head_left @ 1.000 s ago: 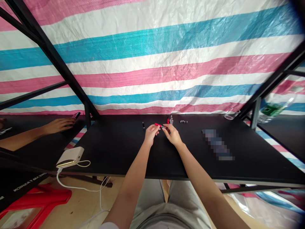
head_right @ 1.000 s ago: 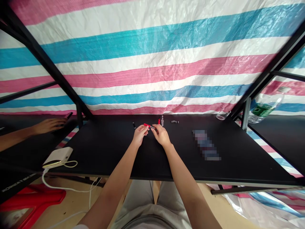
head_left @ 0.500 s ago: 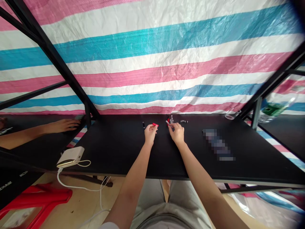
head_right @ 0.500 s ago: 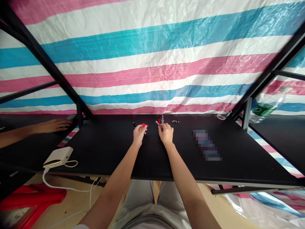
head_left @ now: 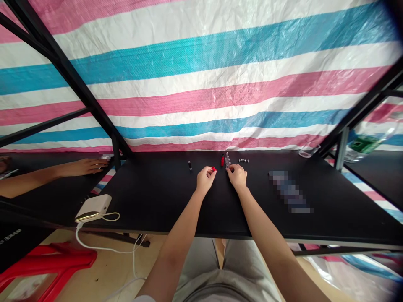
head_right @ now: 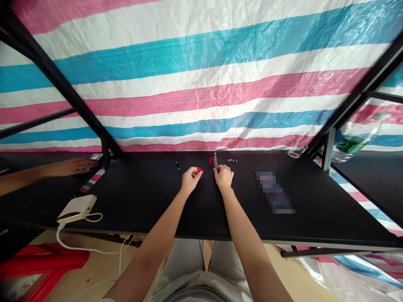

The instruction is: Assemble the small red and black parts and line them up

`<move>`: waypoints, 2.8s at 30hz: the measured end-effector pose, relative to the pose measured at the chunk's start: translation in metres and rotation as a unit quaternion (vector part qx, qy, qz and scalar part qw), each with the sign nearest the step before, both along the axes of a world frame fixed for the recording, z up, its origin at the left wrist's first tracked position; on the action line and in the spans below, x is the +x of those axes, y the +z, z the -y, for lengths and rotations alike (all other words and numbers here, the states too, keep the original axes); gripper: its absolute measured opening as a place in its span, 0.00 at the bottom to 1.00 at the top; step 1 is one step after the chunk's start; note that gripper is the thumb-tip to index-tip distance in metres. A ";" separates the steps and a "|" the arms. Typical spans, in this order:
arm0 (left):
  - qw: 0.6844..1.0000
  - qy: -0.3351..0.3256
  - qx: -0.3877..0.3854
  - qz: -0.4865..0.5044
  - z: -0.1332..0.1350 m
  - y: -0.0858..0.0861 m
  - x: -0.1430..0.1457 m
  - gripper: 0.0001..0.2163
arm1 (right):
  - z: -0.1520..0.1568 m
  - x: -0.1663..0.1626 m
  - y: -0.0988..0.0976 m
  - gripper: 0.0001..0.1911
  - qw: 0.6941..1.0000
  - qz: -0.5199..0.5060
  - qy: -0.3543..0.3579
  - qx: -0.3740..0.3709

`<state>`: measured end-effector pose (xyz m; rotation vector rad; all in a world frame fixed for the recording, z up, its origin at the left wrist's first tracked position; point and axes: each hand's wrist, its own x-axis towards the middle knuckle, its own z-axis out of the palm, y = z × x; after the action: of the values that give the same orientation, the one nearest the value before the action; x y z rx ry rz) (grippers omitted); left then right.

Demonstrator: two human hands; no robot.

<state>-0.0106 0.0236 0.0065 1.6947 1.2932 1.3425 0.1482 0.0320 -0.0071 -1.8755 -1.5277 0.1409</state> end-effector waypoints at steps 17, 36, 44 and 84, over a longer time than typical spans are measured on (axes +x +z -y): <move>0.955 0.056 -0.008 -0.291 -0.030 0.004 0.044 0.04 | -0.006 0.003 -0.004 0.11 0.999 0.030 -0.014 -0.004; 0.945 0.065 -0.031 -0.318 -0.018 0.004 0.041 0.06 | -0.002 0.003 -0.003 0.12 0.999 0.040 -0.016 -0.023; 0.986 0.082 0.013 -0.148 0.013 0.004 0.008 0.07 | 0.003 -0.001 -0.001 0.12 0.997 0.064 -0.022 -0.023; 0.880 -0.179 -0.236 0.371 0.009 0.002 -0.001 0.13 | 0.039 -0.027 0.008 0.18 0.964 -0.144 0.199 0.101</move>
<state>-0.0112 0.0145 0.0088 0.8718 0.7173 1.1475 0.1209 -0.0070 0.0009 -1.3077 -1.6265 0.4062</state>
